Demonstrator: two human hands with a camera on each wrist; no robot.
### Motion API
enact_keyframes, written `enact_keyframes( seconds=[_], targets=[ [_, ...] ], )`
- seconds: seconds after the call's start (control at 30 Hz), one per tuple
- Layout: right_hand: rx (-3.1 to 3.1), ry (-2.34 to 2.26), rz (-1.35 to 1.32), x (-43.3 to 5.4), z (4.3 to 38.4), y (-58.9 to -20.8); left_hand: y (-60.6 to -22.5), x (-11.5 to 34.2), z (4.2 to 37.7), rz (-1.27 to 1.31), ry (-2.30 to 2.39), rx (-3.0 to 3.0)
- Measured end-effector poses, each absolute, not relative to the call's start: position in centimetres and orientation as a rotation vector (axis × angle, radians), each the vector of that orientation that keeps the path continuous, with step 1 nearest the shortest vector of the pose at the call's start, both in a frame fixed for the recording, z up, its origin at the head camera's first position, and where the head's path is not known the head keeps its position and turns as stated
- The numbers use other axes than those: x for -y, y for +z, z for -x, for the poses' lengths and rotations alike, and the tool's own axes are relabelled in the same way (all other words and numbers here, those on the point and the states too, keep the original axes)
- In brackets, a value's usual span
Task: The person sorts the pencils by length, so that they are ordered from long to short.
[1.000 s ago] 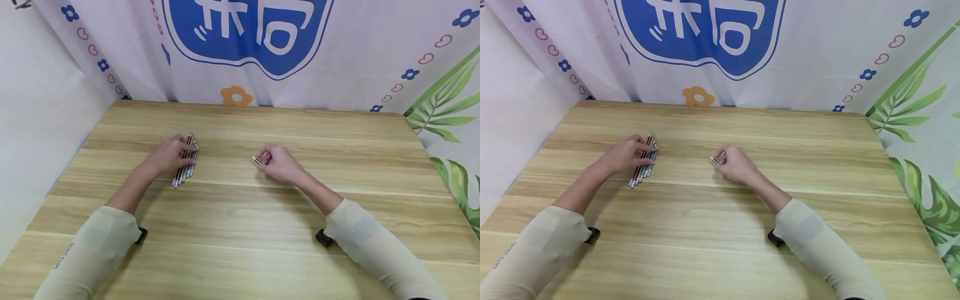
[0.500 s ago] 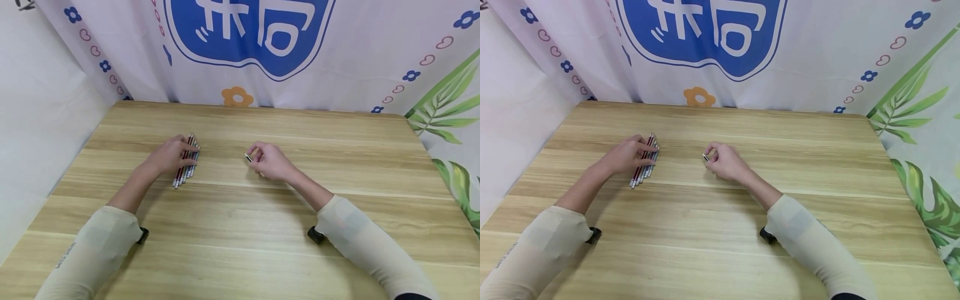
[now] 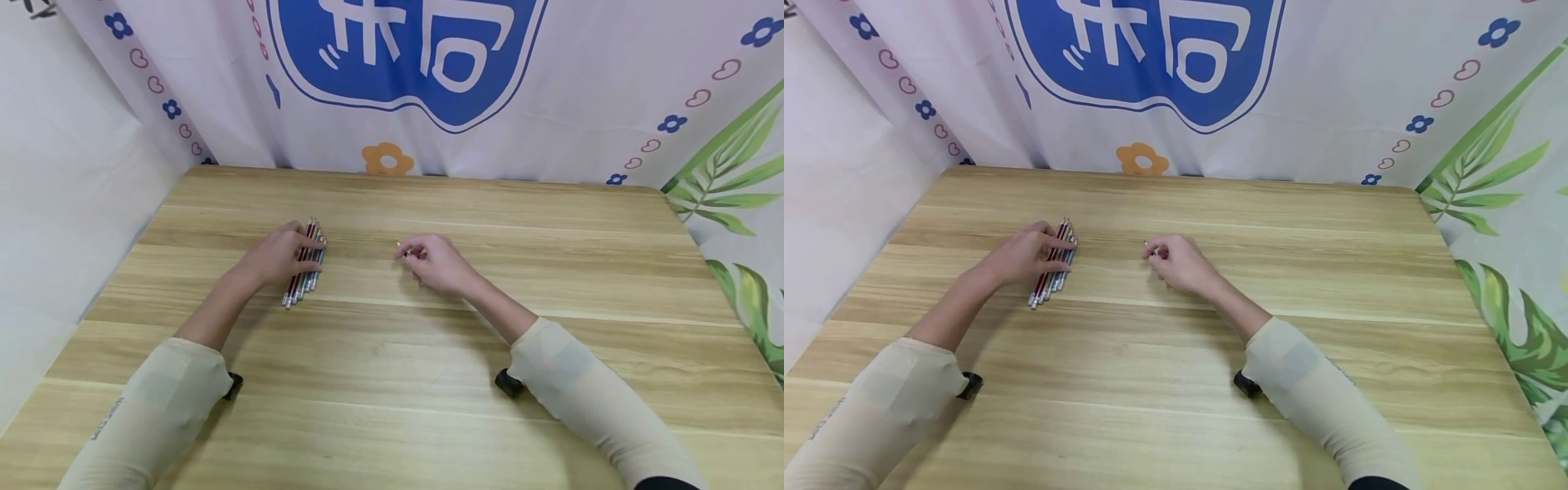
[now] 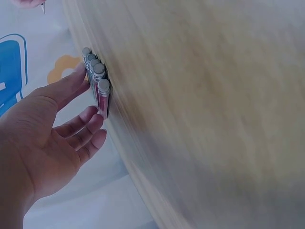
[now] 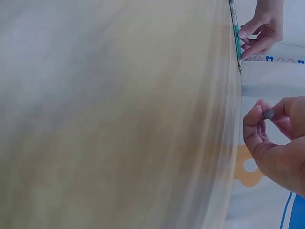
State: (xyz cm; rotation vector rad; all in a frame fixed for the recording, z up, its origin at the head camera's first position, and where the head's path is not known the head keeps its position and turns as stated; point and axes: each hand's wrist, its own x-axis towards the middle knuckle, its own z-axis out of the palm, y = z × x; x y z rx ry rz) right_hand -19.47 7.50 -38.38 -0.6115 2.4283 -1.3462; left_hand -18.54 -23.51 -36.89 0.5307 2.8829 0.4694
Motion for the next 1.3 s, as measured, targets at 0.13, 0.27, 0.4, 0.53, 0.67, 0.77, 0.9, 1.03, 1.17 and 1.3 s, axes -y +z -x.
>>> enact_keyframes(
  seconds=[0.13,0.27,0.4,0.53,0.67,0.77,0.9,1.03,1.17,1.3],
  targets=[
    [-2.452,-1.356,0.584,-7.33,19.49,-38.02,-36.91,23.55,18.55,-0.536,0.472,-2.889],
    [-2.459,-1.356,0.572,-7.19,19.52,-37.66,-36.91,23.57,18.53,-0.529,0.476,-2.887],
    [-2.430,-1.371,0.564,-7.04,19.54,-37.56,-36.91,23.57,18.49,-0.519,0.475,-2.882],
    [-2.378,-1.425,0.546,-6.92,19.65,-37.75,-36.91,23.56,18.47,-0.516,0.476,-2.880],
    [-2.334,-1.482,0.535,-6.82,19.74,-37.83,-36.91,23.58,18.44,-0.514,0.481,-2.880],
    [-2.321,-1.509,0.537,-6.81,19.73,-37.74,-36.88,23.57,18.44,-0.507,0.490,-2.876],
    [-2.302,-1.534,0.547,-6.87,19.74,-37.75,-36.88,23.46,18.57,-0.497,0.492,-2.870],
    [-2.294,-1.542,0.552,-6.87,19.76,-37.82,-36.92,23.40,18.70,-0.502,0.484,-2.870],
    [-2.307,-1.535,0.550,-6.79,19.72,-37.78,-36.93,23.35,18.71,-0.496,0.489,-2.866],
    [-2.313,-1.530,0.535,-6.75,19.80,-37.87,-36.93,23.34,18.71,-0.480,0.495,-2.855]
  ],
)
